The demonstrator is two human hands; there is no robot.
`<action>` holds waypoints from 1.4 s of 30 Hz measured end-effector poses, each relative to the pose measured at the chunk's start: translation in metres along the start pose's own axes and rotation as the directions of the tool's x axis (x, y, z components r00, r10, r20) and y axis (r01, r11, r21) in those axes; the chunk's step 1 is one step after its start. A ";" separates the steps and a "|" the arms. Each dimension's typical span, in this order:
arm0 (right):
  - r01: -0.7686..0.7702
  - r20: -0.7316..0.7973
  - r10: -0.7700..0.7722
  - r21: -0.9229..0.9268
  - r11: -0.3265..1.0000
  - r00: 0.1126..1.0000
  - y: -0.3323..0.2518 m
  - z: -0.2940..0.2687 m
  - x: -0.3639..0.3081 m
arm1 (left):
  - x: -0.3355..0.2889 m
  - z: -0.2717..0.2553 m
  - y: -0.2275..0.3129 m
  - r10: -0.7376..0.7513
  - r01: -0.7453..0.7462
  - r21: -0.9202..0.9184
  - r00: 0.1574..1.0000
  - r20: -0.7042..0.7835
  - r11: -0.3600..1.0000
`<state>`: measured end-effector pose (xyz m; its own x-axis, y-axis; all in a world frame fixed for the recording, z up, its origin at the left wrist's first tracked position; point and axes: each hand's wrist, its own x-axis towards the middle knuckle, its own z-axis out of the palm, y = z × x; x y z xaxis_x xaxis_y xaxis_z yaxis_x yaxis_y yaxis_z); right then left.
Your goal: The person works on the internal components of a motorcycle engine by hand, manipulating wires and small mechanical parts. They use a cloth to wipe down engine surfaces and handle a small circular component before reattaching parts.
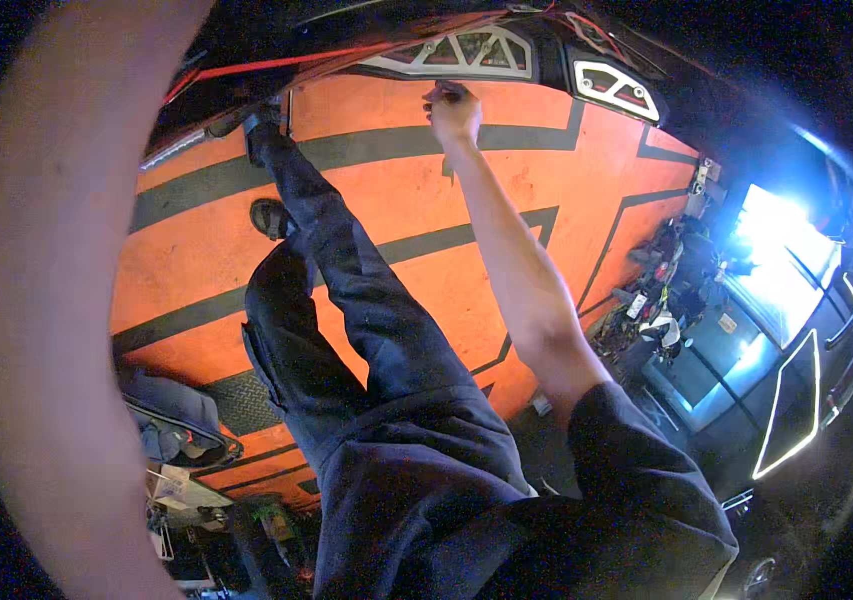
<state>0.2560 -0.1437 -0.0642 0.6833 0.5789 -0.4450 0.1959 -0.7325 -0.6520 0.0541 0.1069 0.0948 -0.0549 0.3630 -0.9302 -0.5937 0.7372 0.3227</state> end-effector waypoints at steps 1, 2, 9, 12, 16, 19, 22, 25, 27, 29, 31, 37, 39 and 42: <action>0.134 -0.021 -0.141 -0.197 0.971 0.990 0.000 -0.018 0.043 | -0.007 0.019 -0.007 -0.004 0.005 -0.026 0.999 0.046 1.000; 0.218 -0.130 -0.263 -0.289 0.932 0.956 -0.002 -0.009 0.047 | -0.003 0.018 -0.016 -0.004 0.004 -0.019 0.999 0.040 1.000; 0.287 0.042 -0.288 -0.299 0.910 0.957 -0.045 0.027 0.026 | 0.010 0.008 -0.035 0.038 -0.038 -0.005 0.999 0.006 0.999; 0.482 0.169 -0.506 -0.647 0.591 0.846 -0.044 0.074 0.012 | 0.019 0.001 -0.036 0.061 -0.061 0.004 0.998 -0.021 0.998; 0.412 -0.327 -0.524 -0.353 0.840 0.787 -0.001 0.111 0.040 | 0.033 0.001 -0.042 0.088 -0.087 0.016 0.995 -0.053 0.996; 0.479 -0.272 -0.618 -0.433 0.763 0.738 0.035 0.043 0.165 | 0.013 0.046 -0.048 0.040 -0.037 -0.048 0.998 0.054 0.998; 0.501 -0.205 -0.519 -0.137 0.855 0.830 0.024 0.076 0.155 | 0.040 0.025 -0.028 0.099 -0.101 -0.057 0.994 -0.040 0.993; 0.389 -0.162 -0.382 0.011 0.921 0.910 0.016 0.066 0.138 | 0.053 0.026 -0.018 0.115 -0.122 -0.055 0.987 -0.113 0.991; 0.273 -0.152 -0.253 0.133 0.953 0.955 0.014 0.039 0.127 | 0.059 0.037 -0.012 0.109 -0.119 -0.061 0.983 -0.145 0.991; 0.155 -0.125 -0.124 0.277 0.948 0.984 -0.002 0.026 0.107 | 0.070 0.046 0.000 0.112 -0.125 -0.065 0.977 -0.181 0.990; 0.048 -0.100 -0.009 0.398 0.916 0.995 -0.016 0.013 0.080 | 0.078 0.051 0.008 0.096 -0.109 -0.042 0.967 -0.238 0.993; 0.229 -0.191 -0.186 0.232 0.945 0.964 -0.139 -0.028 -0.094 | 0.074 0.045 -0.001 0.171 -0.131 0.146 0.936 -0.308 0.981; 0.362 -0.166 -0.346 0.079 0.929 0.924 -0.210 -0.045 -0.108 | 0.053 0.059 0.001 0.070 -0.036 0.177 0.980 -0.189 0.984; 0.353 -0.175 -0.331 0.110 0.929 0.927 -0.309 0.004 -0.089 | 0.047 0.059 0.005 0.114 -0.042 0.236 0.946 -0.302 0.971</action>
<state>0.1320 0.0321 0.1747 0.6919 0.7165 -0.0889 0.3457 -0.4368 -0.8305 0.0965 0.1611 0.0629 -0.3625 0.2556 -0.8962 -0.3842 0.8352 0.3936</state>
